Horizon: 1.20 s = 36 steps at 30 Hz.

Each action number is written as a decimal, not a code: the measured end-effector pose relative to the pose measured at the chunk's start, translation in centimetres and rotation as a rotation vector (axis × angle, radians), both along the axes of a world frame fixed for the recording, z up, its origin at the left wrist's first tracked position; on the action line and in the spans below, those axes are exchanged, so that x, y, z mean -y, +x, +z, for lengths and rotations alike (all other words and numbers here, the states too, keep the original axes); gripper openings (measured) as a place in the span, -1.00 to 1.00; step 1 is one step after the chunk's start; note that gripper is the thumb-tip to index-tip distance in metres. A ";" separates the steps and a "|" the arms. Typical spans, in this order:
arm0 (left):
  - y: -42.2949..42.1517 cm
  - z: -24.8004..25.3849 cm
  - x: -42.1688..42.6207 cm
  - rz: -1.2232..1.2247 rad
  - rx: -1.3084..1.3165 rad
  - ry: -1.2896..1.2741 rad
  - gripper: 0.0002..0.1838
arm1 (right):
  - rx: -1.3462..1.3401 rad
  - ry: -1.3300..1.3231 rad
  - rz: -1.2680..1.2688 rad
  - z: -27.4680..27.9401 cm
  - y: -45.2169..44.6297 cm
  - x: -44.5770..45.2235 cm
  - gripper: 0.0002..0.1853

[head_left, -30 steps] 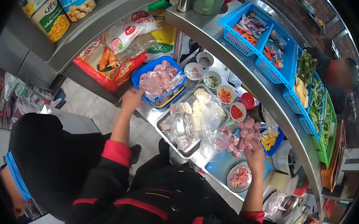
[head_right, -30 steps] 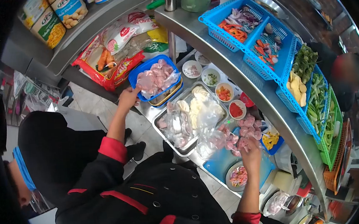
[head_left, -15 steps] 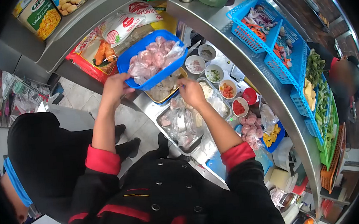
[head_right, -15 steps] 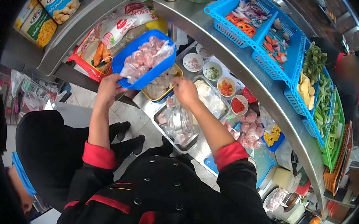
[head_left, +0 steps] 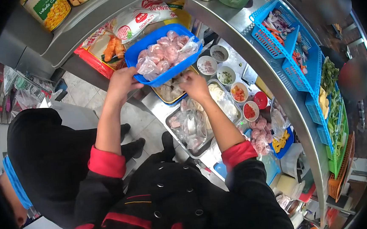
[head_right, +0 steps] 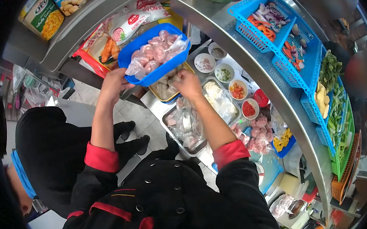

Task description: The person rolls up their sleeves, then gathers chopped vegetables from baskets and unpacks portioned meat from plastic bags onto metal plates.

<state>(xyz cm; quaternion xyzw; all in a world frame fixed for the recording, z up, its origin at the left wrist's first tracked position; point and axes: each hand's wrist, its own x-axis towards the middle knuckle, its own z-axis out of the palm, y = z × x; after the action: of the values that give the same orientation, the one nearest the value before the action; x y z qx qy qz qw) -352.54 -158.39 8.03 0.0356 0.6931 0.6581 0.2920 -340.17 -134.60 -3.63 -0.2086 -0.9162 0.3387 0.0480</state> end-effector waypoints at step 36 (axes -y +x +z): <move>31.3 -13.3 -7.6 -0.471 -1.334 -0.338 -0.63 | -0.753 -1.577 -0.703 2.9 53.3 0.3 -0.69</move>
<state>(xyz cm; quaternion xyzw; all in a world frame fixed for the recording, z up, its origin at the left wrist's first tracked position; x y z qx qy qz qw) -321.28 -150.79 -5.30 0.5318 0.7899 0.2999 -0.0574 -286.89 -134.87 -0.68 -0.3223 -0.2311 0.8725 0.2855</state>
